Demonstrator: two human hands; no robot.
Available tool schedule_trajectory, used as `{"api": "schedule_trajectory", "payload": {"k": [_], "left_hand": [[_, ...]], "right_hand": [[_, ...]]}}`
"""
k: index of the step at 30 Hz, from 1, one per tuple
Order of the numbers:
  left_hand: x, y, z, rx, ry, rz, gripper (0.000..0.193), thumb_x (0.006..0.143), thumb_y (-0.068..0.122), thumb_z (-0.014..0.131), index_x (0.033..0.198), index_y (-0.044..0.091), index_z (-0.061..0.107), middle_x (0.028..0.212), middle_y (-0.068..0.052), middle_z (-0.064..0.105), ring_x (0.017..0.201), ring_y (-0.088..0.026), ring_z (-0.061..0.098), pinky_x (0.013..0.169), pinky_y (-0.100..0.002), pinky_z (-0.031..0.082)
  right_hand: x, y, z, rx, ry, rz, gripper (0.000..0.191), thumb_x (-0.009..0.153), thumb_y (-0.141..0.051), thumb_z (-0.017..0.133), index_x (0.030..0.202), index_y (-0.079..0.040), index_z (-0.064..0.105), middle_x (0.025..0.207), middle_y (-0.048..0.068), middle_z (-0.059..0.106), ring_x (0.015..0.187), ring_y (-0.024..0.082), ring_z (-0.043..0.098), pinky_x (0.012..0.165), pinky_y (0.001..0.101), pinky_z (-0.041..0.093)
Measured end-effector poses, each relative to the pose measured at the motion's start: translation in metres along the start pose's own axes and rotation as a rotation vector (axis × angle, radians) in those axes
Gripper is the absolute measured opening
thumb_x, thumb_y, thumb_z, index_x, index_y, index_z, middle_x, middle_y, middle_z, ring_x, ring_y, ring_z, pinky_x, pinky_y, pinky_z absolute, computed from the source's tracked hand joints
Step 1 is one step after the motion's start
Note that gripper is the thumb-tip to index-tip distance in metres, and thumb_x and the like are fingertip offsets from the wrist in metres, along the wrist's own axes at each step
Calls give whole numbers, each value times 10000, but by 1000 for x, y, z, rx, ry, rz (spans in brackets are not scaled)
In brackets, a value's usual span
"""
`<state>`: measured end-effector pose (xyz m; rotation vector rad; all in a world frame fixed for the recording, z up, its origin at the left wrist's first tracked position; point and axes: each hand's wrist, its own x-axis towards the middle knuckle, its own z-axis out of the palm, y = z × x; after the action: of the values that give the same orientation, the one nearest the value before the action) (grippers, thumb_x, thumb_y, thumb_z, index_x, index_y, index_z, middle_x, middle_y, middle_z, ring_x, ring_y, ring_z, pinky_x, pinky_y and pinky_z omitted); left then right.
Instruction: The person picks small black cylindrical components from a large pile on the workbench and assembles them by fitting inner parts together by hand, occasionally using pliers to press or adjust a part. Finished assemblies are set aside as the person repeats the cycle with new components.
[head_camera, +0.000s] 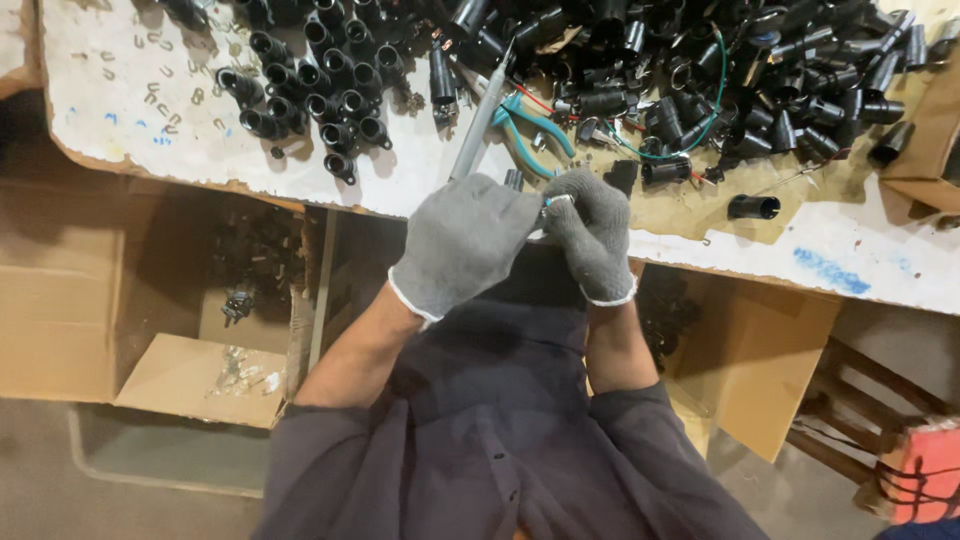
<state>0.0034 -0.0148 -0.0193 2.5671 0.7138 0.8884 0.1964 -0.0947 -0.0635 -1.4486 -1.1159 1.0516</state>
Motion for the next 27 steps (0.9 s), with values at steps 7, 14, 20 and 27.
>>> {"api": "schedule_trajectory", "payload": {"k": [7, 14, 20, 27], "left_hand": [[6, -10, 15, -357, -77, -173, 165, 883, 220, 781, 1000, 105, 761, 929, -87, 735, 862, -299, 692, 759, -419, 549], [9, -4, 14, -258, -16, -160, 144, 917, 193, 755, 1037, 116, 732, 901, -73, 705, 856, -297, 674, 737, -427, 534], [12, 4, 21, 56, -28, -18, 187, 901, 161, 734, 1065, 95, 672, 817, -68, 628, 801, -273, 647, 666, -425, 514], [8, 3, 34, 19, 100, -25, 218, 924, 156, 740, 1127, 97, 685, 826, -53, 625, 779, -259, 639, 644, -405, 500]], "right_hand": [[7, 9, -28, 61, -199, -39, 216, 946, -180, 663, 1027, 20, 685, 830, 21, 642, 736, 97, 590, 652, 257, 467], [9, 10, -20, 8, -88, -18, 231, 948, -202, 675, 1036, 11, 691, 857, 31, 669, 765, 106, 654, 706, 253, 515], [11, 14, -17, -48, -11, -92, 209, 971, -166, 609, 1062, 7, 681, 850, 39, 659, 765, 107, 638, 711, 260, 517], [6, 14, -13, -52, 50, -23, 175, 1051, -163, 562, 1065, -14, 654, 790, 24, 653, 693, 92, 613, 635, 249, 495]]}}
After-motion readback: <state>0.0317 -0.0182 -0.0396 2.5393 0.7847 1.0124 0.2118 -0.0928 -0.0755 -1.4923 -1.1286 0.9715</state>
